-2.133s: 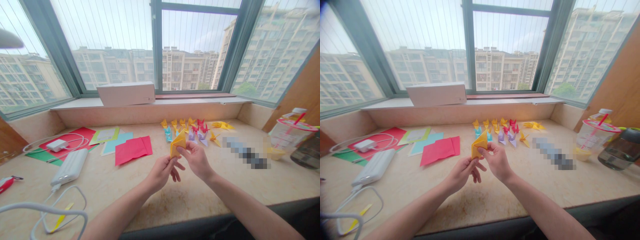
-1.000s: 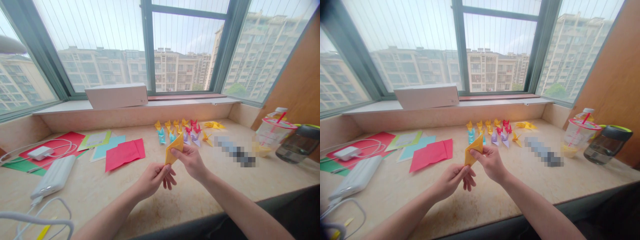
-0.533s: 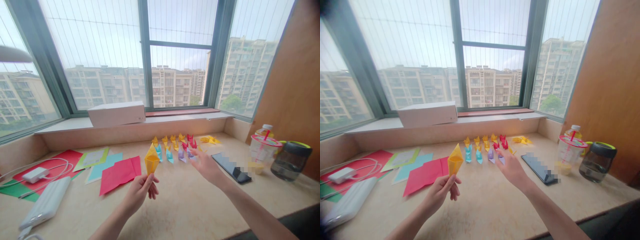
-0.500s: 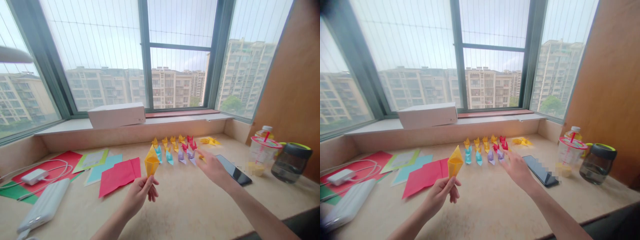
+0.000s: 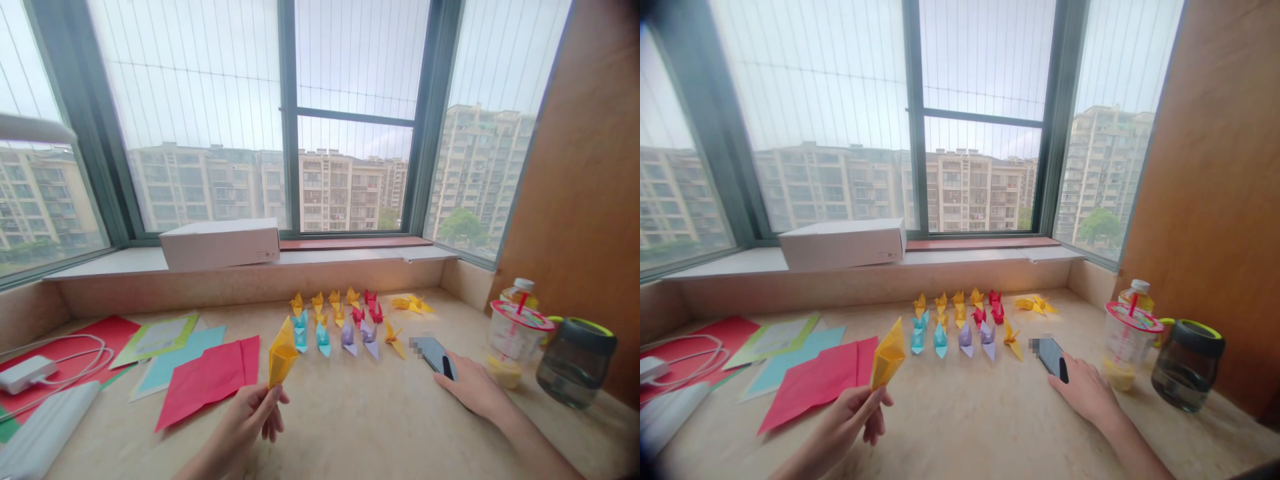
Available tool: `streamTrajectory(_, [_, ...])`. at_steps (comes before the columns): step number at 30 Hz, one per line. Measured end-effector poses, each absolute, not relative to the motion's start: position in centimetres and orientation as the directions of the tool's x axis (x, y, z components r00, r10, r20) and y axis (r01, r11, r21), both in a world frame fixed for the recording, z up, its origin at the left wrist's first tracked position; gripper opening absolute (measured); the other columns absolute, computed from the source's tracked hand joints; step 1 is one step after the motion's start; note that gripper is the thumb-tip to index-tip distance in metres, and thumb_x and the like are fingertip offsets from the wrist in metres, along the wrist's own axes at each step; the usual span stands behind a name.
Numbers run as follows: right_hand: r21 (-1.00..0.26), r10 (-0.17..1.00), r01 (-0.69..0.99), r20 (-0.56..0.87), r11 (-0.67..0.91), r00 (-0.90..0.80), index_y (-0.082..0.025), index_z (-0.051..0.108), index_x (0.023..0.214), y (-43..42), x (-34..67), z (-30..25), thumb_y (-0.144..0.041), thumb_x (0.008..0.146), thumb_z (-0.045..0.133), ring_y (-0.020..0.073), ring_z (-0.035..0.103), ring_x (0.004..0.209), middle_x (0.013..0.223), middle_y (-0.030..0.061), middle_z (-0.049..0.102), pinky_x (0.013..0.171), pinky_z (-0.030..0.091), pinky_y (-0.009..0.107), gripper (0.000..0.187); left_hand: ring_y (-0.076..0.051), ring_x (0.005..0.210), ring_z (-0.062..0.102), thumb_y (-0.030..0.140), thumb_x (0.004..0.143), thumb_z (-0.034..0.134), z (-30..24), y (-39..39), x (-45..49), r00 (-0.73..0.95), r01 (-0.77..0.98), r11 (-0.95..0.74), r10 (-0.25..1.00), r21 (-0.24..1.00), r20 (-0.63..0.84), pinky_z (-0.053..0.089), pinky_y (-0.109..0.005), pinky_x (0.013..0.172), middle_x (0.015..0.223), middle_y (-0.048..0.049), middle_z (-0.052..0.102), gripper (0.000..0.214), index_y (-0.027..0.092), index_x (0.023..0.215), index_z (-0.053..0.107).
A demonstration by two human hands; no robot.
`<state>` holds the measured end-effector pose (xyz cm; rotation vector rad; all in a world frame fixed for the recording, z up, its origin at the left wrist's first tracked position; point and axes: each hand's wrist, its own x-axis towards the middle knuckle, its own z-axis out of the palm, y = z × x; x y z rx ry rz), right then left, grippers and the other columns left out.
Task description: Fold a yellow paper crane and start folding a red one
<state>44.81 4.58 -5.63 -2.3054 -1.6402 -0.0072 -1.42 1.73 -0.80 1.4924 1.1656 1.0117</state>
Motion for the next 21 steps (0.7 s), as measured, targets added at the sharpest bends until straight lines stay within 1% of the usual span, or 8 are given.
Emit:
streamTrajectory(2, [-0.245,0.931,0.928,0.167,-0.28,0.325,-0.018,0.059,0.13,5.3,45.0,-5.8,-0.05,0.077,0.055,0.037,0.062,0.114,0.121,0.0175,0.067,0.089,0.048,0.045,0.062,-0.014,0.041,0.058,0.075,0.074,0.056,-1.1,2.3,-1.7,0.179,0.209,-0.093,0.982,0.973,0.056,0.039,-0.022,0.043,0.049,-0.0013,0.063,0.061,0.015,0.076,0.062])
streamTrajectory(5, [-0.231,0.941,0.933,0.133,-0.276,0.312,-0.013,0.055,0.134,6.3,45.5,-5.9,-0.051,0.078,0.053,0.0367,0.059,0.118,0.125,0.019,0.064,0.092,0.047,0.045,0.067,-0.012,0.039,0.055,0.077,0.074,0.055,-1.7,2.8,-2.1,0.165,0.222,-0.091,0.985,0.971,0.055,0.036,-0.021,0.041,0.047,-0.0011,0.062,0.062,0.015,0.075,0.061])
streamTrajectory(8, [-0.245,0.951,0.93,0.074,-0.275,0.301,-0.011,0.056,0.131,6.7,45.7,-5.6,-0.051,0.077,0.054,0.0368,0.059,0.117,0.124,0.0203,0.064,0.092,0.047,0.044,0.068,-0.012,0.039,0.054,0.075,0.076,0.054,-2.0,3.0,-2.2,0.169,0.228,-0.09,0.984,0.97,0.051,0.036,-0.02,0.042,0.048,-0.001,0.063,0.061,0.015,0.076,0.06])
streamTrajectory(11, [-0.274,0.949,0.925,0.096,-0.264,0.3,-0.01,0.057,0.129,6.7,45.7,-5.3,-0.049,0.076,0.056,0.0362,0.06,0.115,0.121,0.0207,0.065,0.092,0.046,0.042,0.066,-0.012,0.039,0.054,0.075,0.076,0.053,-2.1,3.0,-2.2,0.176,0.244,-0.086,0.984,0.966,0.043,0.037,-0.021,0.042,0.049,-0.0009,0.063,0.061,0.015,0.077,0.061])
streamTrajectory(15, [-0.305,0.945,0.919,0.13,-0.251,0.301,-0.01,0.056,0.129,6.4,45.5,-5.2,-0.046,0.076,0.058,0.0347,0.061,0.113,0.12,0.0191,0.066,0.094,0.044,0.04,0.064,-0.014,0.043,0.058,0.074,0.078,0.053,-2.0,2.9,-2.3,0.188,0.275,-0.09,0.981,0.957,0.038,0.039,-0.022,0.043,0.051,-0.0013,0.063,0.061,0.014,0.079,0.062])
streamTrajectory(18, [-0.299,0.945,0.921,0.13,-0.25,0.299,-0.008,0.054,0.13,6.2,45.4,-4.8,-0.045,0.077,0.06,0.0341,0.06,0.113,0.122,0.0194,0.065,0.095,0.043,0.039,0.065,-0.014,0.045,0.059,0.073,0.08,0.051,-1.9,3.0,-2.4,0.206,0.301,-0.105,0.978,0.948,0.043,0.041,-0.022,0.045,0.053,-0.0019,0.063,0.06,0.013,0.081,0.062])
streamTrajectory(21, [-0.277,0.944,0.922,0.115,-0.269,0.31,-0.01,0.053,0.132,5.6,45.0,-4.1,-0.044,0.079,0.06,0.0336,0.06,0.114,0.121,0.0192,0.065,0.093,0.043,0.04,0.063,-0.014,0.046,0.06,0.069,0.083,0.05,-1.8,3.1,-2.7,0.232,0.33,-0.12,0.972,0.937,0.043,0.043,-0.022,0.046,0.056,-0.0026,0.064,0.058,0.013,0.083,0.063])
